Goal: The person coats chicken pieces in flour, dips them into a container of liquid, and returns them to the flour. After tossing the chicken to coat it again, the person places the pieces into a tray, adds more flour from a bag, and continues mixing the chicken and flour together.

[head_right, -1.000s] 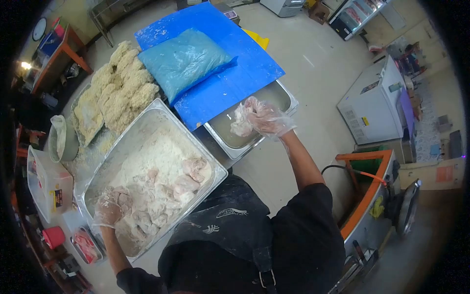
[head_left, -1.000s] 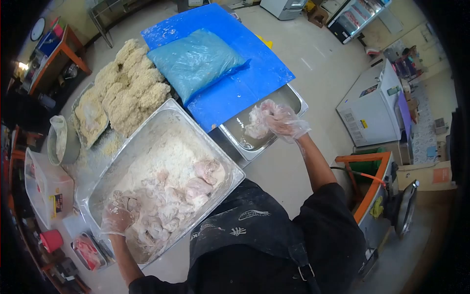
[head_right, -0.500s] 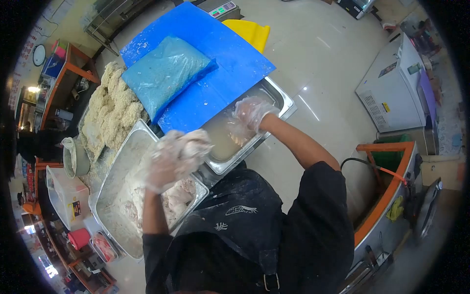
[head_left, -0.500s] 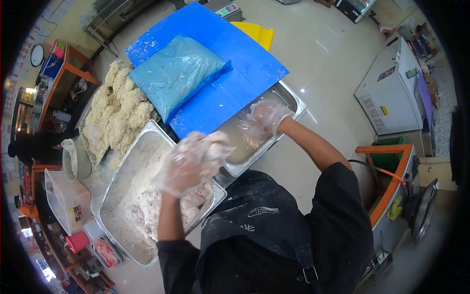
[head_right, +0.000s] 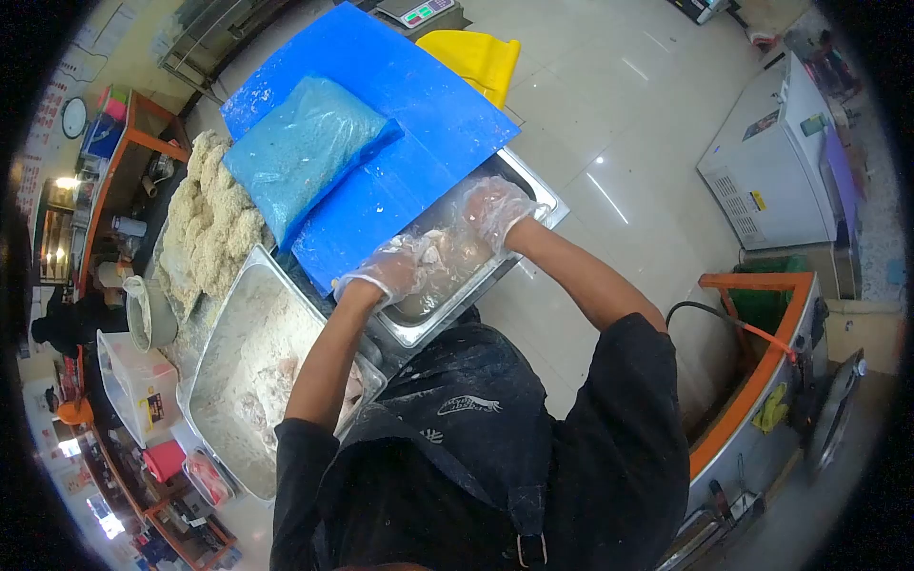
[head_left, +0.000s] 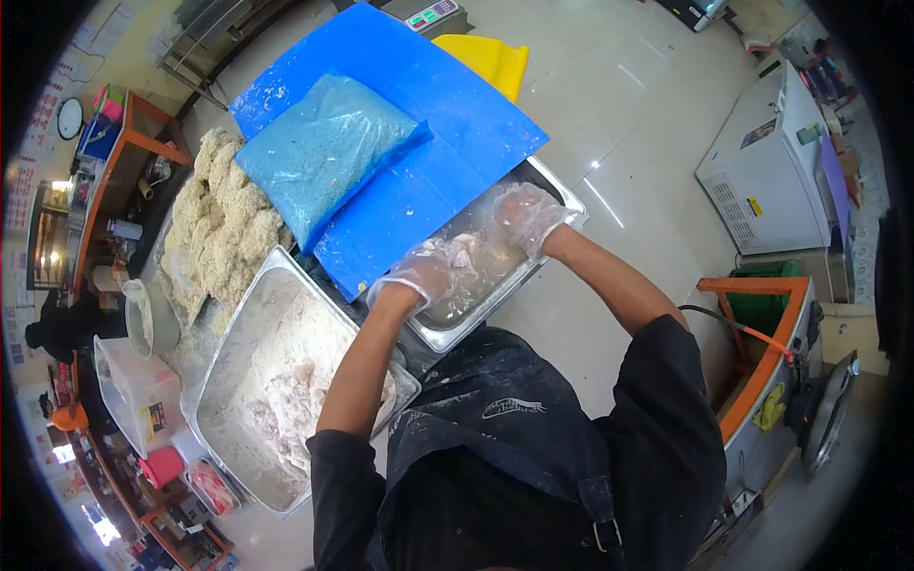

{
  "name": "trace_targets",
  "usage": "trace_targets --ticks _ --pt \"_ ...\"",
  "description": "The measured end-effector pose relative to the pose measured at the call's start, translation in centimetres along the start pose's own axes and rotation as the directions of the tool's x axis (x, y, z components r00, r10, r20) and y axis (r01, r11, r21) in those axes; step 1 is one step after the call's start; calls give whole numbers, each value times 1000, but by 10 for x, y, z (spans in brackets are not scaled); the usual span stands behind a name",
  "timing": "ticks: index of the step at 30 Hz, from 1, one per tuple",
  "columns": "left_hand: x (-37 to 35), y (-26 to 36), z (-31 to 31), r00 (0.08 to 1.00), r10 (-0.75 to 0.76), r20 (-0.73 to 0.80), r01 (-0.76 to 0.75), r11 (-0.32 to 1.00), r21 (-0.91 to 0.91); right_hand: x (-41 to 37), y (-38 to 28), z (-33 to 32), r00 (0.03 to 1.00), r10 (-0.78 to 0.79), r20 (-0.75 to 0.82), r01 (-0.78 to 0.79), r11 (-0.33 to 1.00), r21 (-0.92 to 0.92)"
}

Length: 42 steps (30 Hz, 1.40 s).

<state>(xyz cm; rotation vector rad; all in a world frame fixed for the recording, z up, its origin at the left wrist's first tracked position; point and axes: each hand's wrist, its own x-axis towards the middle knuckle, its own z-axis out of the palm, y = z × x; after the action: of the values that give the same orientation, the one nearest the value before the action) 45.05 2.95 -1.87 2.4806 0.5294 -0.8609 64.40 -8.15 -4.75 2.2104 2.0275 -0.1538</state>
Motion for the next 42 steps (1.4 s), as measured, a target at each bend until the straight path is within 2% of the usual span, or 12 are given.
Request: trace_targets --ticks 4,8,12,13,17,18,22,26,32,36,41,42 --pt "8 11 -2 993 90 73 -100 985 142 2 2 17 996 -82 47 85 994 -74" --pt "3 28 -10 942 282 -182 -264 957 120 1 3 15 989 -115 88 117 993 -17" --pt "14 19 -3 939 269 -217 -263 963 57 5 19 21 982 -81 172 67 994 84" --pt "15 17 1 948 236 -213 -232 972 46 1 34 35 872 -371 -320 387 922 -16" --pt "18 15 11 965 158 -209 -166 986 -24 16 77 118 847 -423 -323 476 873 104" --pt "17 12 12 967 140 -214 -151 988 -37 9 42 58 899 -424 -111 429 903 20" --pt "12 9 21 968 103 -227 -123 989 -77 1 -18 -3 906 -413 96 417 908 -35" --pt "11 7 23 969 93 -230 -119 987 -103 1 -37 -11 906 -411 -101 423 874 239" --pt "-4 13 23 959 126 -256 -146 987 -61 -9 -62 -56 913 -350 -210 401 866 299" --pt "-39 20 5 886 179 -428 -198 980 0 -7 -62 -90 859 -446 -252 491 856 161" --pt "-70 23 -46 868 357 -345 -304 931 201 -8 -39 -113 814 -493 -307 516 857 -8" --pt "-88 26 -61 812 463 -355 -398 884 243 -12 -34 -129 808 -474 -349 543 830 131"
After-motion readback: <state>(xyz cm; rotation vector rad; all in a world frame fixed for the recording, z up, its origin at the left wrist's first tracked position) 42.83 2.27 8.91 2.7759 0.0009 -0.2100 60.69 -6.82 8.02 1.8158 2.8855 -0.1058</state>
